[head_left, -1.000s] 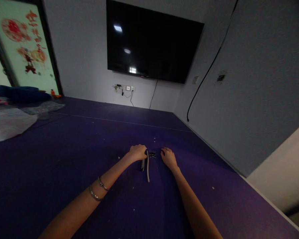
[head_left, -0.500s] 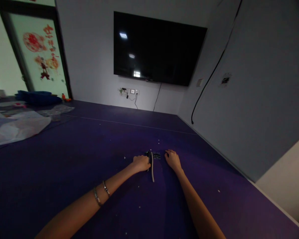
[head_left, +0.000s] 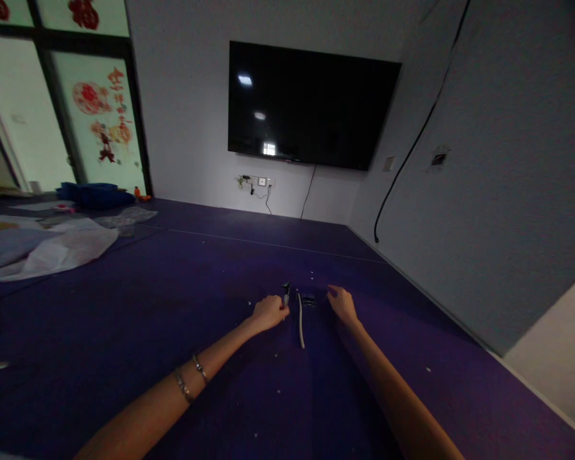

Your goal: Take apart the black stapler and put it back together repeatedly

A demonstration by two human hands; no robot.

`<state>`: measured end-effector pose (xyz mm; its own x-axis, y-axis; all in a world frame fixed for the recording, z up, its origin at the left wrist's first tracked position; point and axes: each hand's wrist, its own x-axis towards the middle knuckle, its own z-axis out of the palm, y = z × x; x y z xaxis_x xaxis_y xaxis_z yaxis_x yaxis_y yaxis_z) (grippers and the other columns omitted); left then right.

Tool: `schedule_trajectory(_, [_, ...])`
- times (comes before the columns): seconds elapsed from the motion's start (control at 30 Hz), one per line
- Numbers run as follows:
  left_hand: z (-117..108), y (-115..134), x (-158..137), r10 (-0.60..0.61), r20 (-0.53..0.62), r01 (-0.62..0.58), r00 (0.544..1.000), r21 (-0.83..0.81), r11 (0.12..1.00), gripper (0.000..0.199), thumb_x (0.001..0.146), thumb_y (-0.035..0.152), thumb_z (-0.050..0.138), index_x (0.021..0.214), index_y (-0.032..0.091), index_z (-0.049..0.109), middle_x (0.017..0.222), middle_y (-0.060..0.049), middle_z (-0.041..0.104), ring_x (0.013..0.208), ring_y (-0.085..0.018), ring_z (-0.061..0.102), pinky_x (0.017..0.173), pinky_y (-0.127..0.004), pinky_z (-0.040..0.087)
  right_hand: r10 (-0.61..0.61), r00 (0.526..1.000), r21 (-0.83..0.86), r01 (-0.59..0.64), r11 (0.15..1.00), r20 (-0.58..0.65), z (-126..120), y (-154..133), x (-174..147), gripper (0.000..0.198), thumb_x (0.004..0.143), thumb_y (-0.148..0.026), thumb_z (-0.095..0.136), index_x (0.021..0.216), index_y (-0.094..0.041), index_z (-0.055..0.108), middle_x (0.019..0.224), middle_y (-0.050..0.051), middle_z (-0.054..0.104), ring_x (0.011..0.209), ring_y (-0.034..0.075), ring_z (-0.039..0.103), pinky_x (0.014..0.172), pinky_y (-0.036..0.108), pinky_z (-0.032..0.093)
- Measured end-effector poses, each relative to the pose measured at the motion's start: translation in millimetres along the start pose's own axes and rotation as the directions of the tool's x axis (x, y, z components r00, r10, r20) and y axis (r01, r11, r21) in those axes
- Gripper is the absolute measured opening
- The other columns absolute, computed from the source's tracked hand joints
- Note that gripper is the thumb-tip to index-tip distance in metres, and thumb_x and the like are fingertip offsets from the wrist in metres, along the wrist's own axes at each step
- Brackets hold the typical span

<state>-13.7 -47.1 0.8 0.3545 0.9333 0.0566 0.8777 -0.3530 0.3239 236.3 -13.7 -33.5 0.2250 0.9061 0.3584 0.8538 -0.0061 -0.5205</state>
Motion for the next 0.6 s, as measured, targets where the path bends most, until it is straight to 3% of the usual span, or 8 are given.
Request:
schedule_trajectory(0.07, [-5, -2, -3, -0.004, -0.042, 0.002, 0.999, -0.047, 0.999, 0.034, 0.083, 0.04, 0.04, 0.075, 0.017, 0.064, 0.078, -0.006, 0.067, 0.077, -0.019, 0.063, 0.063, -0.025, 0.043, 0.022, 1.0, 0.208, -0.021, 0.978, -0.005, -1, -17, -2, 0.036, 0.076, -0.021, 0.051, 0.109, -0.013, 0.063, 0.106, 0.011, 0.065, 0.098, 0.021, 0.06, 0.086, 0.031, 0.045])
schedule_trajectory(0.1, [-7, -1, -4, -0.005, -0.065, 0.0, 0.998, -0.066, 0.998, 0.034, 0.083, 0.04, 0.039, 0.076, 0.017, 0.064, 0.078, -0.006, 0.067, 0.076, -0.018, 0.063, 0.063, -0.025, 0.042, 0.047, 0.999, 0.375, -0.051, 0.926, 0.02, -1, -28, -5, 0.034, 0.073, -0.021, 0.054, 0.105, -0.013, 0.064, 0.101, 0.01, 0.067, 0.093, 0.021, 0.062, 0.083, 0.031, 0.047])
schedule_trajectory(0.13, [-9, 0, -6, 0.001, -0.088, -0.008, 0.996, -0.082, 0.997, 0.034, 0.084, 0.04, 0.039, 0.077, 0.017, 0.063, 0.078, -0.006, 0.067, 0.075, -0.018, 0.063, 0.063, -0.024, 0.042, 0.076, 0.994, 0.542, -0.107, 0.833, 0.08, -1, -40, -10, 0.033, 0.071, -0.022, 0.058, 0.102, -0.012, 0.065, 0.096, 0.01, 0.068, 0.087, 0.02, 0.063, 0.077, 0.031, 0.05])
schedule_trajectory(0.2, [-10, 4, -11, 0.025, -0.128, -0.039, 0.992, -0.106, 0.994, 0.033, 0.084, 0.04, 0.039, 0.079, 0.018, 0.063, 0.078, -0.005, 0.067, 0.073, -0.017, 0.062, 0.062, -0.024, 0.041, 0.102, 0.967, 0.782, -0.248, 0.571, 0.232, -1, -65, -22, 0.03, 0.069, -0.023, 0.063, 0.097, -0.013, 0.065, 0.087, 0.008, 0.068, 0.075, 0.018, 0.064, 0.068, 0.031, 0.053])
schedule_trajectory(0.23, [-10, 6, -13, 0.042, -0.142, -0.058, 0.989, -0.113, 0.992, 0.032, 0.084, 0.04, 0.039, 0.079, 0.018, 0.062, 0.078, -0.005, 0.067, 0.073, -0.017, 0.062, 0.062, -0.024, 0.041, 0.094, 0.947, 0.836, -0.317, 0.449, 0.308, -1, -75, -30, 0.029, 0.067, -0.023, 0.065, 0.094, -0.013, 0.065, 0.083, 0.007, 0.068, 0.071, 0.016, 0.063, 0.066, 0.03, 0.053])
schedule_trajectory(0.3, [-9, 12, -18, 0.071, -0.154, -0.09, 0.985, -0.119, 0.989, 0.03, 0.084, 0.038, 0.04, 0.081, 0.019, 0.062, 0.079, -0.004, 0.067, 0.074, -0.017, 0.062, 0.062, -0.024, 0.041, 0.071, 0.904, 0.854, -0.423, 0.303, 0.422, -3, -92, -44, 0.026, 0.064, -0.023, 0.069, 0.089, -0.014, 0.065, 0.079, 0.006, 0.067, 0.066, 0.013, 0.062, 0.063, 0.027, 0.053])
schedule_trajectory(0.4, [-6, 21, -24, 0.096, -0.125, -0.11, 0.987, -0.114, 0.987, 0.028, 0.085, 0.036, 0.04, 0.084, 0.019, 0.061, 0.082, -0.005, 0.067, 0.076, -0.018, 0.063, 0.063, -0.025, 0.042, 0.082, 0.875, 0.837, -0.481, 0.26, 0.477, -6, -105, -58, 0.025, 0.061, -0.024, 0.072, 0.083, -0.014, 0.064, 0.069, 0.003, 0.064, 0.058, 0.011, 0.059, 0.055, 0.023, 0.05])
schedule_trajectory(0.6, [-1, 38, -26, 0.124, -0.111, -0.136, 0.986, -0.112, 0.984, 0.037, 0.088, 0.043, 0.032, 0.09, 0.02, 0.061, 0.087, -0.006, 0.067, 0.082, -0.02, 0.063, 0.066, -0.027, 0.044, 0.134, 0.895, 0.834, -0.445, 0.325, 0.425, -14, -93, -61, 0.025, 0.057, -0.024, 0.073, 0.076, -0.014, 0.061, 0.065, 0.002, 0.063, 0.054, 0.011, 0.057, 0.053, 0.023, 0.049])
